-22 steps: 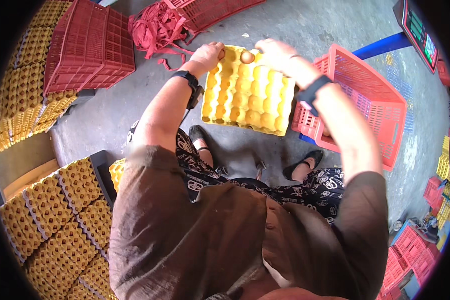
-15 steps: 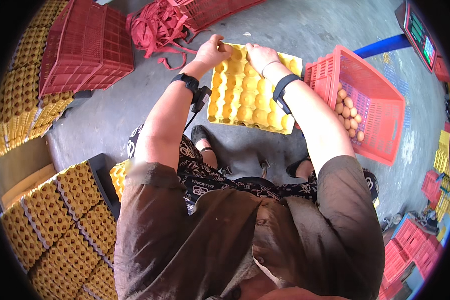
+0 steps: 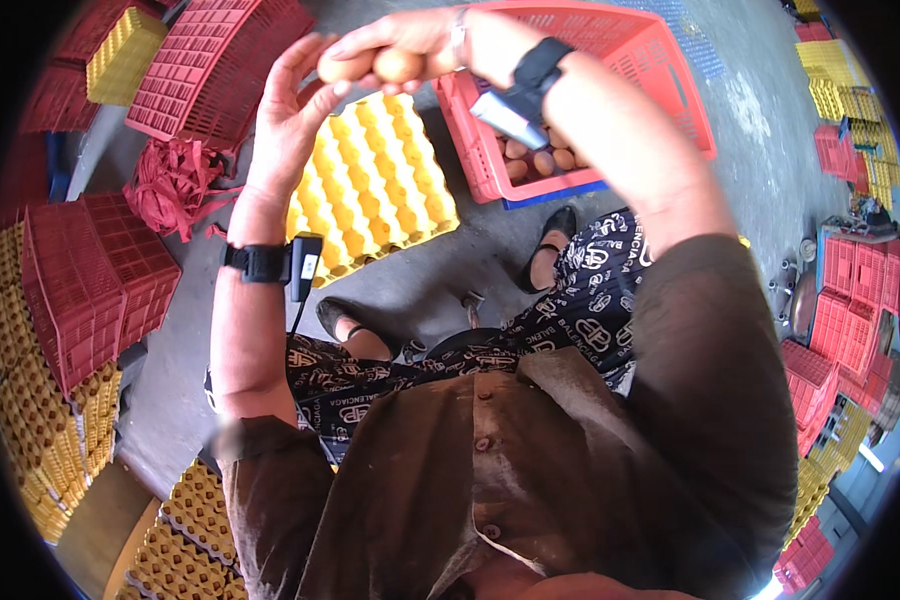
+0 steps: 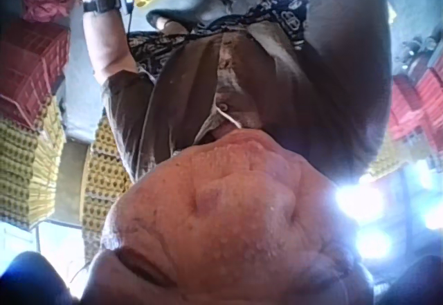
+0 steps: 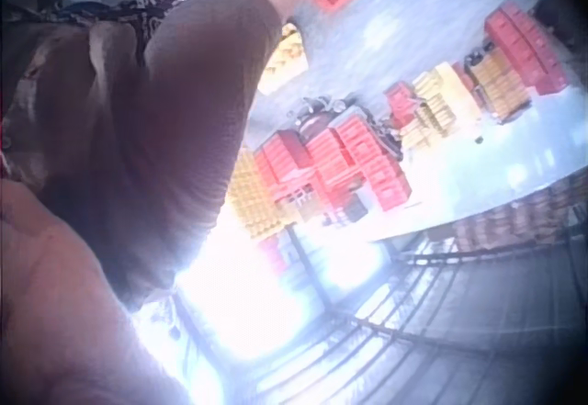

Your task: The person sorts eggs by picking them up by hand from a large crate and placing them into individual yellow egg trays, then stacks the trays on a table.

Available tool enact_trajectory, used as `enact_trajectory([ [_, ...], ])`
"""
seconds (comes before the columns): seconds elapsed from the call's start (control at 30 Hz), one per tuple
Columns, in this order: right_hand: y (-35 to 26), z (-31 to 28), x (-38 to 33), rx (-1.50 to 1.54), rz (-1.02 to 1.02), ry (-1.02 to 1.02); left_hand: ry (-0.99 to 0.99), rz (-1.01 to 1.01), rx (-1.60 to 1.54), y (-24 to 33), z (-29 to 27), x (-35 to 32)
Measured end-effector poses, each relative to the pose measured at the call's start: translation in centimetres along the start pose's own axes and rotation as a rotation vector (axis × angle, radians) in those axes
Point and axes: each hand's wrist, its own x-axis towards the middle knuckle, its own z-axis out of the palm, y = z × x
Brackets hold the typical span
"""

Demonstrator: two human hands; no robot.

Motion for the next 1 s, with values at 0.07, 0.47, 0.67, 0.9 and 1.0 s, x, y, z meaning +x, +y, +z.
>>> enact_trajectory([
  [0.07, 0.7, -3.0, -5.6, 0.124, 0.029, 0.07, 0.064, -0.108, 0.035, -0.5, 0.6, -0.3],
  [0.47, 13.4, -7.1, -10.3, -0.348, 0.605, 0.335, 0.447, -0.732, 1.177, -17.6, -15.8, -17.4],
  [0.67, 16.2, -7.1, -9.6, -1.433, 0.666, -0.108, 0.568, -1.132, 0.409, -15.8, -11.2, -15.2],
  [0.9, 16.9, -9.3, -7.5, -1.227, 0.564, -0.101, 0.554, -0.935, 0.726, -15.2, -13.2, -17.3],
  [1.0, 18.4, -10.0, -6.0, -1.098, 0.6, -0.09, 0.593, -0.736, 0.785, -13.9, -12.3, -15.4],
])
